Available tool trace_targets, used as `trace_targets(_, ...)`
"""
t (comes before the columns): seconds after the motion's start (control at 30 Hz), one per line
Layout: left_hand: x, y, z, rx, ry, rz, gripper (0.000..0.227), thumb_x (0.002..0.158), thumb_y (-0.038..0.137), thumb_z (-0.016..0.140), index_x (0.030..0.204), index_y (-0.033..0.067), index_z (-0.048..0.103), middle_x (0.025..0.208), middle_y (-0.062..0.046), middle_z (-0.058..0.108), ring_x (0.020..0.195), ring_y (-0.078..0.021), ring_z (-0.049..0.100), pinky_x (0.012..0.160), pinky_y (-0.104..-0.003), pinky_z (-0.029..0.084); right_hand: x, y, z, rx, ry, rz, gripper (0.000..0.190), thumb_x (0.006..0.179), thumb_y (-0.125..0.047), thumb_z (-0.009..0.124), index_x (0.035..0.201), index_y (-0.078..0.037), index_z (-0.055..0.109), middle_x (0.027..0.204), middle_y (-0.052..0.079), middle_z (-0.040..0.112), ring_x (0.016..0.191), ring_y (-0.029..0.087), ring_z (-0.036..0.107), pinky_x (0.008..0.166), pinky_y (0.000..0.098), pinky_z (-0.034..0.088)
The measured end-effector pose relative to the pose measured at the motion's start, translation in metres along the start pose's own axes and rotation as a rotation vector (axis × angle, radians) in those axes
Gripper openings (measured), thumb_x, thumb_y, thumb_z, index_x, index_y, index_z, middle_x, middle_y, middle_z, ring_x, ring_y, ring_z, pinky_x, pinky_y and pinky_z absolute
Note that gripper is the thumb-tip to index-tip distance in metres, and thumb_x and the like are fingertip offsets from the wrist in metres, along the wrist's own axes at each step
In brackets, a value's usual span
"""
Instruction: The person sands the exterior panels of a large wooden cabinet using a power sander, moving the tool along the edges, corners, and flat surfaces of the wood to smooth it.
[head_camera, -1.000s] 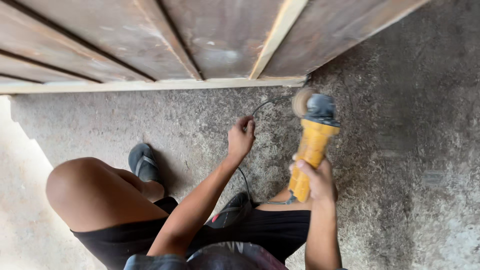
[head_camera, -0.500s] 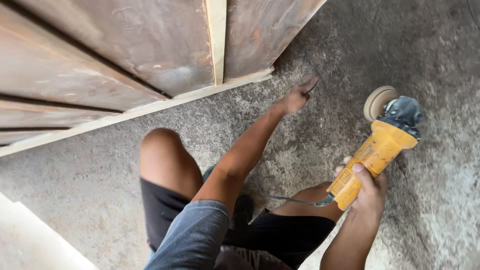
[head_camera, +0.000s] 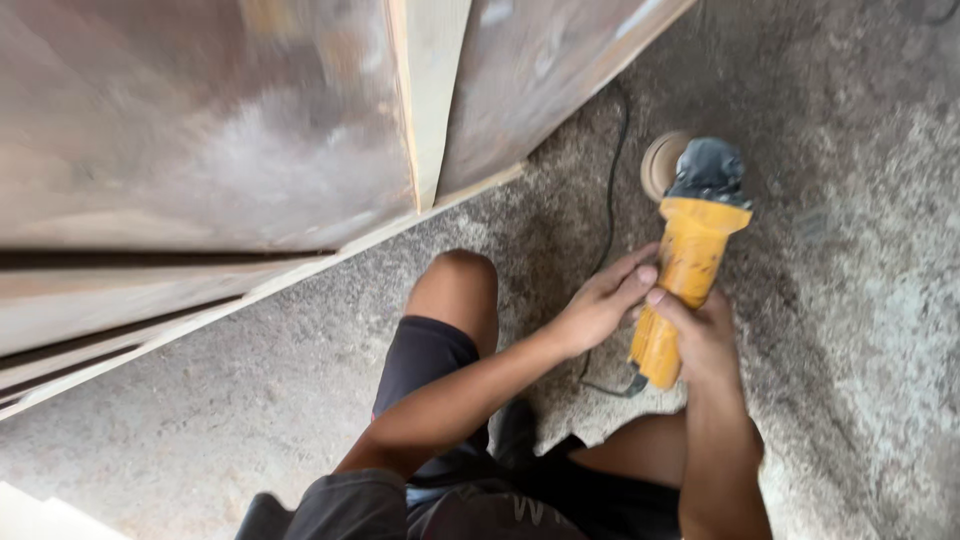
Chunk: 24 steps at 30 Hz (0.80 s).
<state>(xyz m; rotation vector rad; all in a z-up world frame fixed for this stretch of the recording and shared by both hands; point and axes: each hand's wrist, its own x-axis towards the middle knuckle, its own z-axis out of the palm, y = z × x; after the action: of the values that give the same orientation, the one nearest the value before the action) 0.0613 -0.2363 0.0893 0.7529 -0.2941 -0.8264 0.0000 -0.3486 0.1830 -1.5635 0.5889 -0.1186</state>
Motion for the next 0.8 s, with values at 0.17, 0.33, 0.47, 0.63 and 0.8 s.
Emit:
trace_targets(0.17, 0.003, 0.017, -0.010, 0.146, -0.066, 0.154, 0.088, 0.106, 0.048, 0.062, 0.166, -0.0006, 0.020, 0.165, -0.022, 0.040, 0.150, -0.0285, 0.043, 0.124, -0.040, 0.036, 0.017, 0.002, 0.007, -0.075, -0.069, -0.032, 0.036, 0.091, -0.012, 0.074, 0.122, 0.001, 0.061, 0.107, 0.010, 0.069, 0.092, 0.019, 0.069, 0.078, 0.0339, 0.059)
trace_targets(0.33, 0.017, 0.006, -0.044, 0.163, 0.131, -0.071, 0.092, 0.094, 0.042, 0.068, 0.165, 0.0028, 0.027, 0.160, -0.020, 0.041, 0.142, -0.0299, 0.047, 0.118, -0.040, 0.038, 0.050, 0.035, 0.038, -0.379, 0.043, 0.160, 0.030, 0.090, -0.005, 0.065, 0.119, -0.001, 0.061, 0.104, 0.011, 0.071, 0.088, 0.022, 0.073, 0.076, 0.0387, 0.064)
trace_targets(0.47, 0.016, -0.008, -0.069, 0.107, 0.307, -0.123, 0.093, 0.091, 0.036, 0.072, 0.164, 0.0052, 0.022, 0.157, -0.019, 0.048, 0.141, -0.0279, 0.049, 0.116, -0.039, 0.038, 0.075, 0.074, 0.060, -0.308, -0.087, 0.080, 0.042, 0.082, 0.009, 0.055, 0.122, 0.000, 0.057, 0.108, 0.013, 0.069, 0.095, 0.023, 0.072, 0.082, 0.0391, 0.064)
trace_targets(0.63, 0.011, -0.018, -0.092, 0.054, 0.433, -0.083, 0.094, 0.089, 0.031, 0.073, 0.163, 0.0098, 0.021, 0.156, -0.018, 0.050, 0.138, -0.0286, 0.052, 0.116, -0.038, 0.039, 0.088, 0.102, 0.075, -0.332, -0.149, 0.077, 0.042, 0.082, 0.009, 0.057, 0.122, 0.002, 0.054, 0.109, 0.015, 0.070, 0.100, 0.025, 0.072, 0.088, 0.0421, 0.061)
trace_targets(0.8, 0.014, -0.023, -0.108, 0.122, 0.456, -0.088, 0.090, 0.091, 0.030, 0.073, 0.163, 0.0107, 0.024, 0.165, -0.013, 0.034, 0.146, -0.0269, 0.042, 0.119, -0.038, 0.034, 0.095, 0.105, 0.083, -0.436, -0.148, 0.086, 0.041, 0.082, 0.008, 0.059, 0.122, 0.001, 0.052, 0.109, 0.015, 0.068, 0.100, 0.024, 0.072, 0.089, 0.0412, 0.061)
